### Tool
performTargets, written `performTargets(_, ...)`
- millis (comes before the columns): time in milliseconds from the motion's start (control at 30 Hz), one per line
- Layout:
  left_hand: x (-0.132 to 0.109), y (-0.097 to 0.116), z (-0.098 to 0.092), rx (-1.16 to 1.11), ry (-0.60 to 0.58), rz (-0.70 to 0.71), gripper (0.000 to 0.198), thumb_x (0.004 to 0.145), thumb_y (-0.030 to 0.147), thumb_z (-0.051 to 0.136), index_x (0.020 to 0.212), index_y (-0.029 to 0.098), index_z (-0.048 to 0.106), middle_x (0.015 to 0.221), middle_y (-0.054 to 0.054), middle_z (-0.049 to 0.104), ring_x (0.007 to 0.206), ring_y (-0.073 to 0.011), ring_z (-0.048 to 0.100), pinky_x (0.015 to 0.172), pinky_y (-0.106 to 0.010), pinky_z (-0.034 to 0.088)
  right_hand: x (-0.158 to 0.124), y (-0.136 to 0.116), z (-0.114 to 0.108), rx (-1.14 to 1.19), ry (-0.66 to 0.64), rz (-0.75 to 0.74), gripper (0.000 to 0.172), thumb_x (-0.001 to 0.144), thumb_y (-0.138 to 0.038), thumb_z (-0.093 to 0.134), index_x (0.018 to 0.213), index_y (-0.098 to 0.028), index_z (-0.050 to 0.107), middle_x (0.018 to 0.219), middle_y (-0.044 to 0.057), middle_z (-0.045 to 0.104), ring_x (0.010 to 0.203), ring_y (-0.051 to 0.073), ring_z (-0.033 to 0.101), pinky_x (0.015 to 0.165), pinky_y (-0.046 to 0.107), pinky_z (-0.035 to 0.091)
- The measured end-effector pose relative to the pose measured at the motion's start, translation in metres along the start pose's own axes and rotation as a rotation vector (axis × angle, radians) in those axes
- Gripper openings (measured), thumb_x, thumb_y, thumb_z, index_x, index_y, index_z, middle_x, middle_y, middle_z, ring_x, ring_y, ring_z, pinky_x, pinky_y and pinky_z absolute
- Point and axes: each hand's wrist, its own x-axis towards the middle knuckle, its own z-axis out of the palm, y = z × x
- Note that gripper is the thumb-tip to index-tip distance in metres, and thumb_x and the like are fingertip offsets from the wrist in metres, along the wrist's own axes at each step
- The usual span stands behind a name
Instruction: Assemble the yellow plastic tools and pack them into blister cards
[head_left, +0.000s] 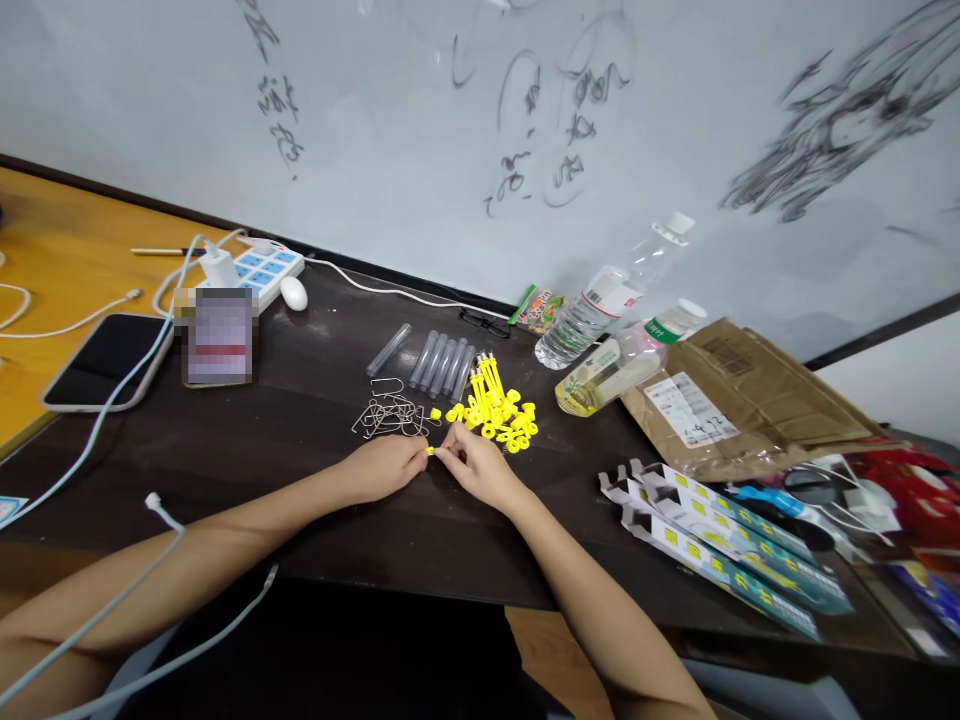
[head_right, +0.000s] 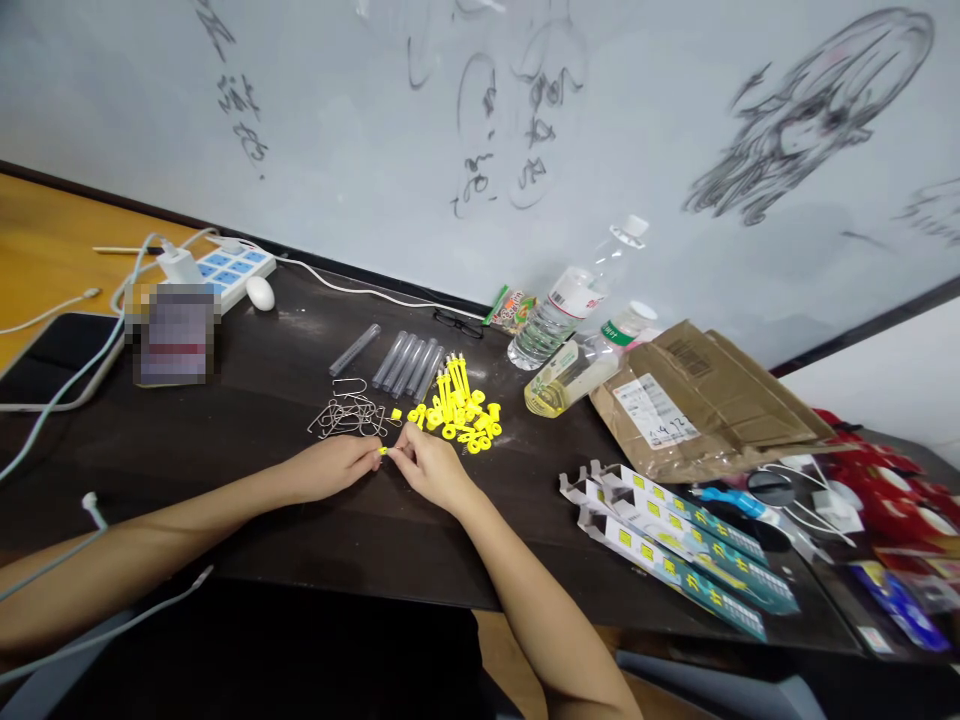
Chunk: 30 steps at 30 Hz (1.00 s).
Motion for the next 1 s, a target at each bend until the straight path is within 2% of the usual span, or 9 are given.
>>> performTargets(200, -0.001, 0.004, 0.002, 0.14, 0.049, -0.028, 0.03, 0.095, 0.03, 0.027, 0.086, 0.017, 0.053, 0.082, -0.007, 0.066, 0.077, -0.0225, 0.063, 0.067, -0.031, 0.043, 0.0, -0.006, 0.0, -0.068, 0.037, 0.022, 0.013, 0.088, -0.028, 0.051, 0.078, -0.021, 0.044, 0.061, -0.004, 0.053, 0.052, 0.012, 0.05, 0.052, 0.022, 0.034)
performTargets(333, -0.002, 0.01, 0.001, 0.213, 0.12, -0.047, 0.028, 0.096, 0.029, 0.026, 0.093, 0.017, 0.051, 0.084, -0.008, 0.067, 0.077, -0.0238, 0.065, 0.065, -0.031, 0.044, -0.001, -0.013, 0.003, -0.221, 0.175, -0.006, 0.013, 0.088, -0.027, 0.05, 0.077, -0.021, 0.044, 0.061, -0.002, 0.054, 0.054, 0.013, 0.052, 0.052, 0.022, 0.032)
performTargets(467, -0.002, 0.011, 0.002, 0.21, 0.156, -0.026, 0.025, 0.096, 0.025, 0.027, 0.097, 0.017, 0.051, 0.086, -0.008, 0.067, 0.078, -0.0239, 0.066, 0.066, -0.031, 0.045, -0.003, -0.016, 0.01, -0.452, 0.32, -0.148, 0.018, 0.091, -0.024, 0.046, 0.073, -0.02, 0.044, 0.065, 0.001, 0.057, 0.06, 0.014, 0.054, 0.054, 0.024, 0.033)
performTargets(567, -0.003, 0.011, 0.002, 0.14, 0.194, -0.014, 0.024, 0.095, 0.023, 0.029, 0.105, 0.017, 0.049, 0.091, -0.008, 0.067, 0.082, -0.0235, 0.066, 0.068, -0.031, 0.046, -0.003, -0.016, 0.014, -0.618, 0.415, -0.277, 0.024, 0.093, -0.021, 0.043, 0.068, -0.021, 0.043, 0.06, 0.002, 0.054, 0.06, 0.015, 0.052, 0.054, 0.026, 0.033)
performTargets(700, -0.004, 0.013, 0.002, -0.026, 0.29, -0.024, 0.028, 0.094, 0.026, 0.032, 0.12, 0.019, 0.038, 0.086, -0.005, 0.066, 0.077, -0.0215, 0.066, 0.066, -0.03, 0.045, -0.003, -0.017, 0.013, -0.686, 0.508, -0.384, 0.028, 0.093, -0.019, 0.044, 0.066, -0.021, 0.042, 0.055, 0.0, 0.051, 0.058, 0.014, 0.049, 0.053, 0.027, 0.034)
performTargets(900, -0.004, 0.013, 0.004, -0.164, 0.361, 0.0, 0.01, 0.089, 0.028, 0.038, 0.095, 0.021, 0.042, 0.084, -0.001, 0.061, 0.069, -0.0176, 0.061, 0.064, -0.028, 0.042, -0.003, -0.017, 0.011, -0.674, 0.59, -0.467, 0.026, 0.091, -0.015, 0.049, 0.067, -0.021, 0.043, 0.053, -0.001, 0.05, 0.054, 0.013, 0.046, 0.051, 0.027, 0.035)
performTargets(1000, -0.004, 0.012, 0.002, -0.153, 0.344, 0.031, 0.013, 0.086, 0.033, 0.046, 0.092, 0.021, 0.044, 0.081, 0.001, 0.06, 0.068, -0.0168, 0.058, 0.063, -0.027, 0.04, -0.003, -0.015, 0.01, -0.604, 0.605, -0.504, 0.021, 0.09, -0.013, 0.049, 0.071, -0.02, 0.047, 0.055, 0.0, 0.053, 0.056, 0.014, 0.05, 0.052, 0.027, 0.038)
